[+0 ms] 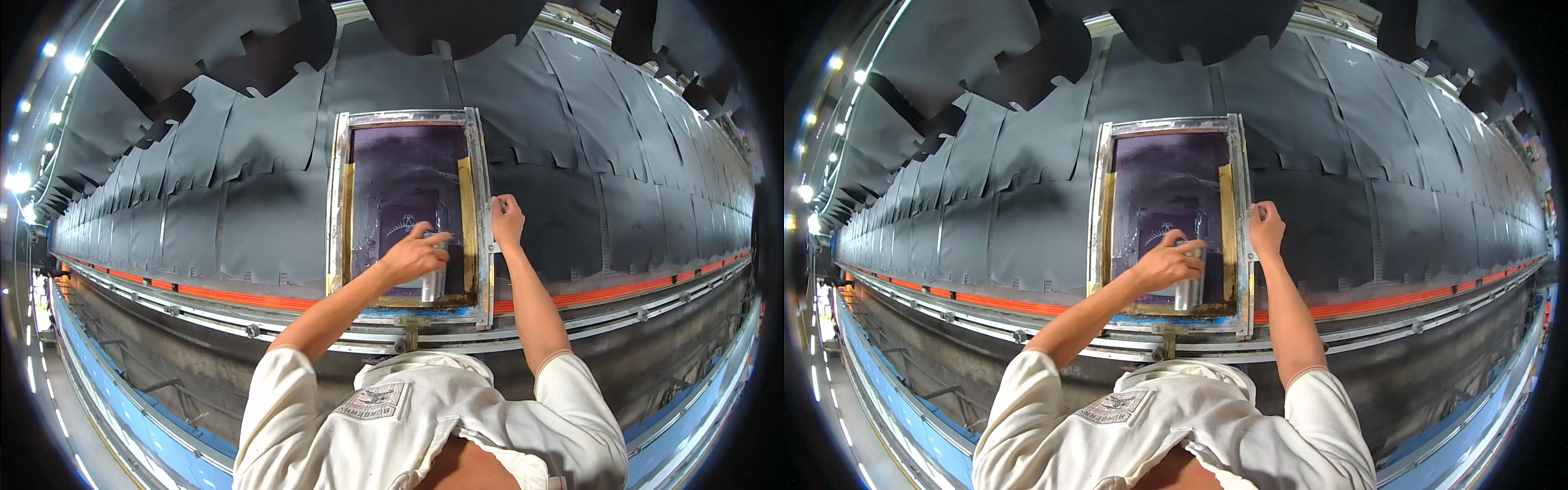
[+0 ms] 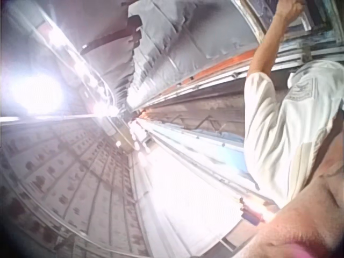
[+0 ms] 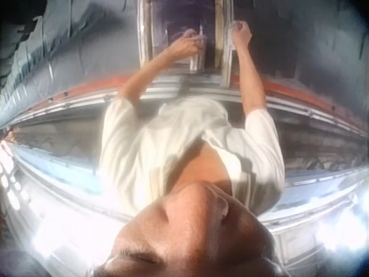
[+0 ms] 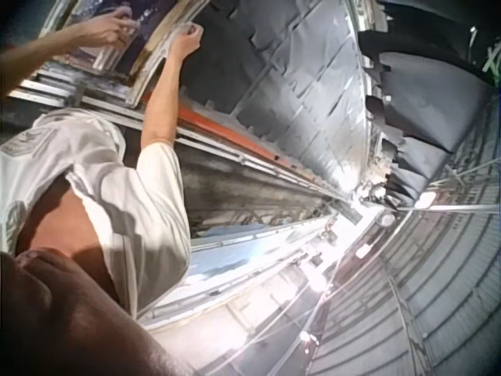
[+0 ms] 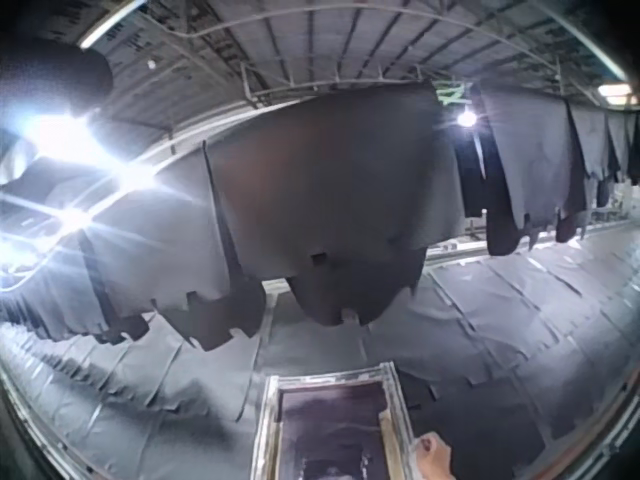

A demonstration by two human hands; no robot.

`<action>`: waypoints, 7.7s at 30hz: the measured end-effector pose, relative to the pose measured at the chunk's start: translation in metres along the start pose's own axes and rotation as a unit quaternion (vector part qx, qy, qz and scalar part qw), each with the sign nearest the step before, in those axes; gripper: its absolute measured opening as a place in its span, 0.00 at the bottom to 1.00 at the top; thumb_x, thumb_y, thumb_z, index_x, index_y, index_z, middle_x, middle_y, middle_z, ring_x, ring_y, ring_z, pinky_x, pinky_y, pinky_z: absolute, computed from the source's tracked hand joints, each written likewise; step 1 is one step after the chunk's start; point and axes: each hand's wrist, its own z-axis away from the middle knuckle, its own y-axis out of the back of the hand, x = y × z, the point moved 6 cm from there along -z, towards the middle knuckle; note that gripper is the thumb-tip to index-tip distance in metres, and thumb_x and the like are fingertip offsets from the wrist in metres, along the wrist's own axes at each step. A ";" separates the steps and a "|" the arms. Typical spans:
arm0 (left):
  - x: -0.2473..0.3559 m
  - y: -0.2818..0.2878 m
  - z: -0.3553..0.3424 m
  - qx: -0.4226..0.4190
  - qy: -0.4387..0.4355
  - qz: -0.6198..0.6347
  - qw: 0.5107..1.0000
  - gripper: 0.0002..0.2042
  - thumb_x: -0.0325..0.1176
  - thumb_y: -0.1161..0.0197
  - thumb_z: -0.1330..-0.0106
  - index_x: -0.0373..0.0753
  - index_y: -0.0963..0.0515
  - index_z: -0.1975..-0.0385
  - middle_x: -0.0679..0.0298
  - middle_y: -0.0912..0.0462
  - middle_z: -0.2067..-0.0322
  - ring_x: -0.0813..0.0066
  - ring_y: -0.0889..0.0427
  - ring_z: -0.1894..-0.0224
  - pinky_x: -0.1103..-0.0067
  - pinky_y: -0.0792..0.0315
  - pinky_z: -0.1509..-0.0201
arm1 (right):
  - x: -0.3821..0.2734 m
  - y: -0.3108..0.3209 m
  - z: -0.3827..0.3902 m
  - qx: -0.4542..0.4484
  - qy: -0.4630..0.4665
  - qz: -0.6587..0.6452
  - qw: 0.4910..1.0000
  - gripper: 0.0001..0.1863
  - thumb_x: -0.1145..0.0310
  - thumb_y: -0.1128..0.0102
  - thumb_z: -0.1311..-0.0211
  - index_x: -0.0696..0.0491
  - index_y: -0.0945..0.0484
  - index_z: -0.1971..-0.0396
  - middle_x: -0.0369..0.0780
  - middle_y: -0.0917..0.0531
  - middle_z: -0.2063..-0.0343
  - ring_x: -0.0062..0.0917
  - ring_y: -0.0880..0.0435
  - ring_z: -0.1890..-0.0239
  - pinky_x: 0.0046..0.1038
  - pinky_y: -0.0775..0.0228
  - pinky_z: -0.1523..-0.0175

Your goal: The person uses a squeegee to spread purple ink across a screen printing frame. They repeatedly pull the squeegee from the top to the bottom of the frame to ensure even coverage of the ink on the mesh surface.

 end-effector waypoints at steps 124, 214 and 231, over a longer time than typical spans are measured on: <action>0.065 0.058 0.048 0.108 0.343 -0.004 0.933 0.20 0.33 0.20 0.58 0.46 0.14 0.61 0.70 0.15 0.62 0.67 0.19 0.55 0.69 0.32 0.48 | -0.009 0.076 0.011 -0.055 -0.075 -0.172 0.981 0.14 0.61 0.36 0.28 0.58 0.20 0.64 0.36 0.22 0.79 0.16 0.26 0.75 0.27 0.33 0.68; -0.105 0.077 0.061 0.083 0.282 0.100 0.951 0.11 0.30 0.24 0.54 0.43 0.16 0.70 0.61 0.15 0.72 0.59 0.16 0.64 0.64 0.29 0.53 | -0.190 -0.007 0.022 -0.203 0.207 0.037 0.956 0.29 0.55 0.23 0.45 0.57 0.17 0.48 0.50 0.14 0.56 0.47 0.18 0.47 0.45 0.27 0.42; 0.020 0.037 0.094 0.175 0.283 0.043 0.942 0.31 0.18 0.28 0.64 0.42 0.17 0.51 0.66 0.15 0.47 0.65 0.21 0.55 0.69 0.29 0.53 | -0.055 0.033 -0.025 -0.031 -0.074 -0.047 0.996 0.13 0.58 0.34 0.29 0.55 0.18 0.63 0.38 0.20 0.83 0.16 0.25 0.78 0.29 0.32 0.70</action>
